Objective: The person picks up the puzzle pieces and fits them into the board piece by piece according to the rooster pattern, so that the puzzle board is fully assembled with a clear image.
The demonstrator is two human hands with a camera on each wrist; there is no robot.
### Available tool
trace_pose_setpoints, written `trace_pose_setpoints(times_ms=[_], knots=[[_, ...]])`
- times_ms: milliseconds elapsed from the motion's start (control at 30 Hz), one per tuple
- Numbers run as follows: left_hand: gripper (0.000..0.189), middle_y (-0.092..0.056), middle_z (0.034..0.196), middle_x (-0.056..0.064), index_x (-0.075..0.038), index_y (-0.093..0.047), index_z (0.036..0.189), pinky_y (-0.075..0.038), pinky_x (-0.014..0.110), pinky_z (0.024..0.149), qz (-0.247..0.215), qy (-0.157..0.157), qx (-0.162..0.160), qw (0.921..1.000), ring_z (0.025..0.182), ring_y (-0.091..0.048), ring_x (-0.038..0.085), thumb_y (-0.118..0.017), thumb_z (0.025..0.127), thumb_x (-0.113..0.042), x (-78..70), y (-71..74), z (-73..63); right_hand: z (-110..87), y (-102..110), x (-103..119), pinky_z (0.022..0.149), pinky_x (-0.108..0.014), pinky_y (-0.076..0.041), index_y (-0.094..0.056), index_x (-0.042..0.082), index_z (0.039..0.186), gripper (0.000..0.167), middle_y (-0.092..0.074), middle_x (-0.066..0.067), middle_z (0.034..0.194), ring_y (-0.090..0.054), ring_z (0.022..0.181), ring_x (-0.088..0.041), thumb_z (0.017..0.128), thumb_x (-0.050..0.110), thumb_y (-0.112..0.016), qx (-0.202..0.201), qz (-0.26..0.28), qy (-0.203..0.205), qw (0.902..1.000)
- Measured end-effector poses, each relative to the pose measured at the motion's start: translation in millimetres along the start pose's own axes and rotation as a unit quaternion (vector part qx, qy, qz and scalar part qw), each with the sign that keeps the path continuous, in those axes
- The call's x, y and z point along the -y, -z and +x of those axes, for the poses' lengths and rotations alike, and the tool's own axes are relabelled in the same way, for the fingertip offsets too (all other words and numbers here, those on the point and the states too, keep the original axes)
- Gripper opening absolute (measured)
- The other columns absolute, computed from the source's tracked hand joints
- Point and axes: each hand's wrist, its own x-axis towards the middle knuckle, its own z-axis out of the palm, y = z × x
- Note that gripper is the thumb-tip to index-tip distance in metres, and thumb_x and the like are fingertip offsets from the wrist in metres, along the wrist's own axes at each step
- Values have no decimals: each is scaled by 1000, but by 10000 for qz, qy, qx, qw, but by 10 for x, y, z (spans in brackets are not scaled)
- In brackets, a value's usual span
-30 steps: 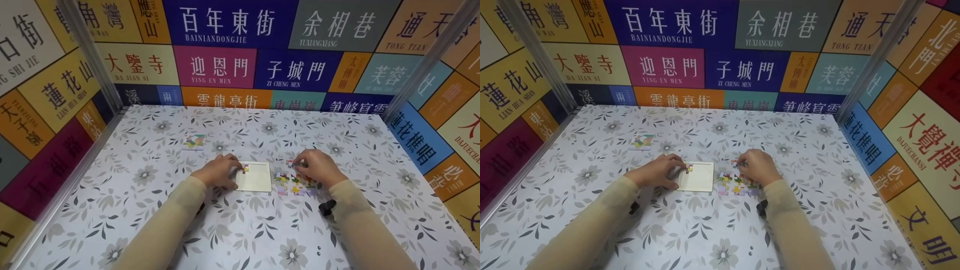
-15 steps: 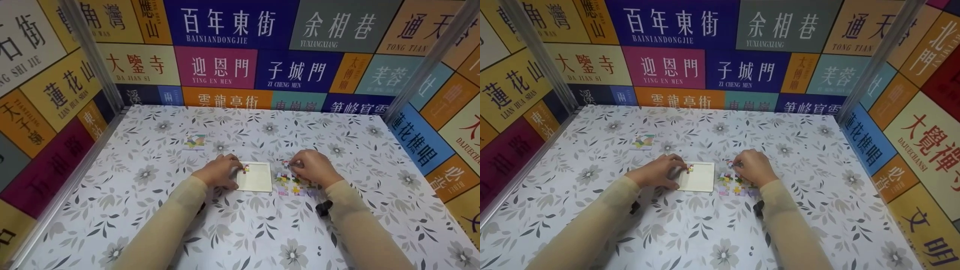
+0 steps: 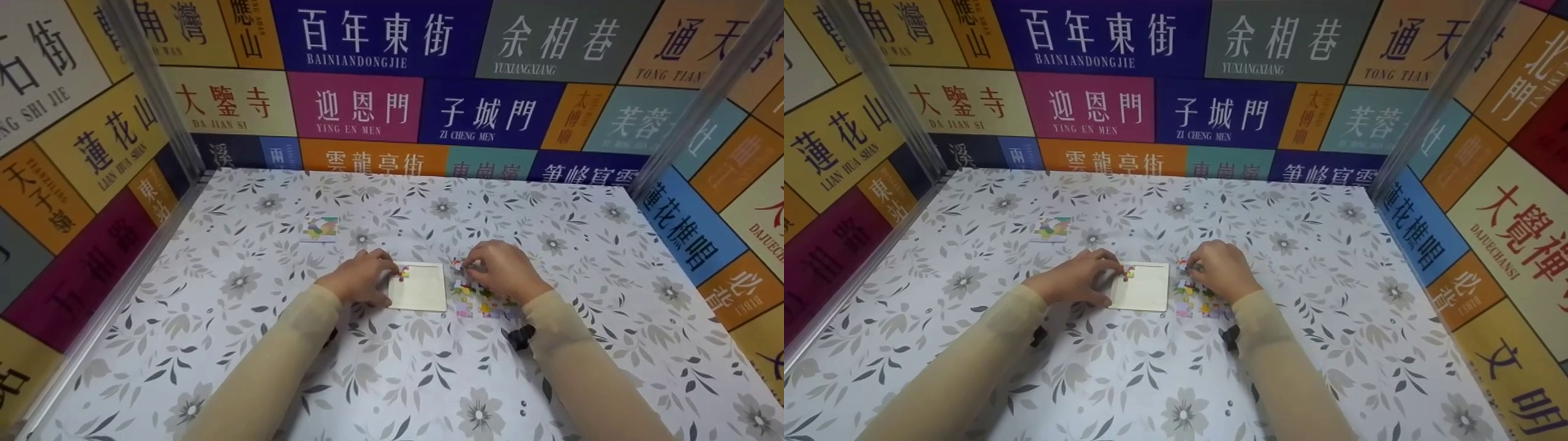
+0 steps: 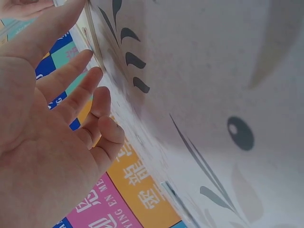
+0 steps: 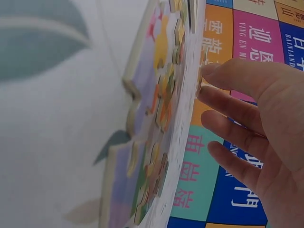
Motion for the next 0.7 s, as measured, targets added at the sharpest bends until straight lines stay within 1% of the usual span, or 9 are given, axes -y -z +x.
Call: trace_pose_setpoints(times_ms=[33,133,267,367,500,700], knots=[[61,-47,154,1,-24,-64,139,-41,50,115,-2,-1,4,10000,140,-42,31,-88,83,-30,-4,3,-1,4,0,12,87,-47,-57,-83,19,99,10,-77,-1,106,-70,98,-23,92,21,-77,-1,-8,18,10000],[61,-49,152,4,-21,-65,138,-43,51,112,105,-140,-31,9998,137,-45,33,-88,82,-29,-10,3,-3,19,-10,38,90,-47,-56,-83,19,99,10,-77,0,107,-70,102,-24,92,21,-77,-2,-37,140,9999],[60,-52,150,7,-18,-65,137,-46,51,109,242,-329,-72,9991,133,-48,36,-88,82,-28,-7,-12,5,41,-7,85,97,-46,-55,-83,19,100,10,-77,1,108,-69,108,-24,93,22,-77,79,-71,159,9998],[61,-52,150,6,-19,-65,138,-46,49,109,254,-278,-48,9993,133,-48,35,-88,83,-29,-1,-13,13,71,3,126,96,-46,-55,-83,19,100,10,-77,1,108,-69,108,-23,93,22,-77,94,-23,114,9999],[60,-51,151,5,-20,-65,138,-45,48,110,240,-166,-29,9996,133,-47,33,-88,83,-31,2,0,12,129,5,189,95,-45,-56,-83,18,100,10,-76,1,107,-69,106,-22,93,22,-77,105,81,169,9998],[62,-49,153,6,-20,-64,139,-44,49,112,168,-147,21,9997,135,-45,34,-88,83,-30,13,7,-2,207,-59,289,94,-45,-57,-84,18,100,10,-76,-1,108,-69,105,-23,92,19,-78,148,82,301,9994]])
